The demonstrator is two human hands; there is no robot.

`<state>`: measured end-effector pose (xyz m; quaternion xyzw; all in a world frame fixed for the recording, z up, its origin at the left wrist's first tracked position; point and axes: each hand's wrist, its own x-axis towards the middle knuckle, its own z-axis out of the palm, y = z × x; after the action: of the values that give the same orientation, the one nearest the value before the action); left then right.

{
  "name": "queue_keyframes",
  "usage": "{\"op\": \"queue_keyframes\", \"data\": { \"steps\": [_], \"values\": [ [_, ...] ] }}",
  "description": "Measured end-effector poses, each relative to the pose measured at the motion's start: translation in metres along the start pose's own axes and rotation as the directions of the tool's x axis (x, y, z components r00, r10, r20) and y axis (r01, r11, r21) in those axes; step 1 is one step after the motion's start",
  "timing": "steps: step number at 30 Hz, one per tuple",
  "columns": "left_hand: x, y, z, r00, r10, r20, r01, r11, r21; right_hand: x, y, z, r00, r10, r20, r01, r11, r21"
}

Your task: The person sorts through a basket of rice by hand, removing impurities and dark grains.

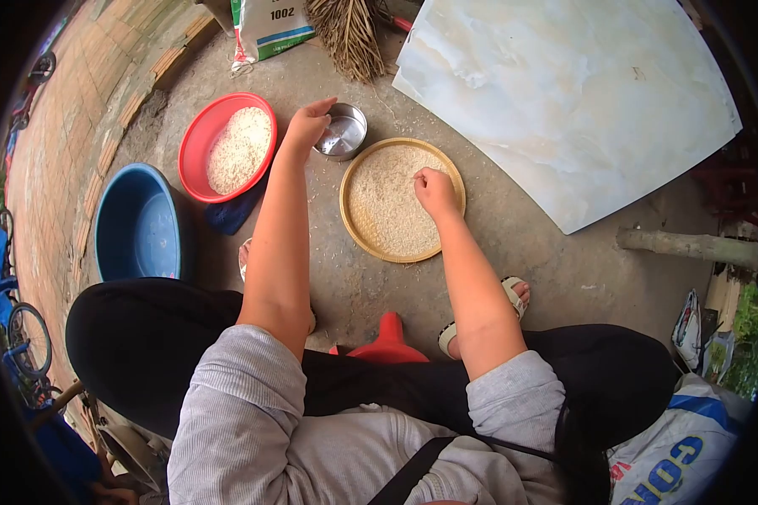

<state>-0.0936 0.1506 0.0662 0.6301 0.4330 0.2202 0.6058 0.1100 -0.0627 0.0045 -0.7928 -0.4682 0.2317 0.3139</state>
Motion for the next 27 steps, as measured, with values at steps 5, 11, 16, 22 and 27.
{"op": "queue_keyframes", "data": {
  "steps": [5,11,16,22,27],
  "values": [
    [-0.009,0.004,0.035,0.890,-0.041,-0.454,0.071,0.996,0.050,-0.001,0.017,0.003,0.913,0.357,-0.199,-0.295,0.912,0.286],
    [-0.031,-0.017,0.108,0.945,0.271,-0.184,-0.143,0.847,0.512,-0.008,0.025,0.007,0.874,0.384,-0.298,-0.323,0.917,0.233],
    [-0.048,-0.071,0.131,0.884,0.466,0.022,-0.350,0.631,0.693,-0.011,0.005,0.006,0.970,0.072,-0.231,-0.101,0.988,-0.116],
    [-0.027,-0.061,0.115,0.991,0.092,-0.096,-0.044,0.910,0.413,-0.008,-0.010,0.012,0.956,-0.118,-0.267,0.072,0.982,-0.175],
    [-0.016,-0.043,0.097,0.972,-0.207,0.109,0.230,0.934,-0.275,-0.005,-0.012,0.016,0.966,0.066,-0.250,-0.053,0.997,0.059]
  ]
}}
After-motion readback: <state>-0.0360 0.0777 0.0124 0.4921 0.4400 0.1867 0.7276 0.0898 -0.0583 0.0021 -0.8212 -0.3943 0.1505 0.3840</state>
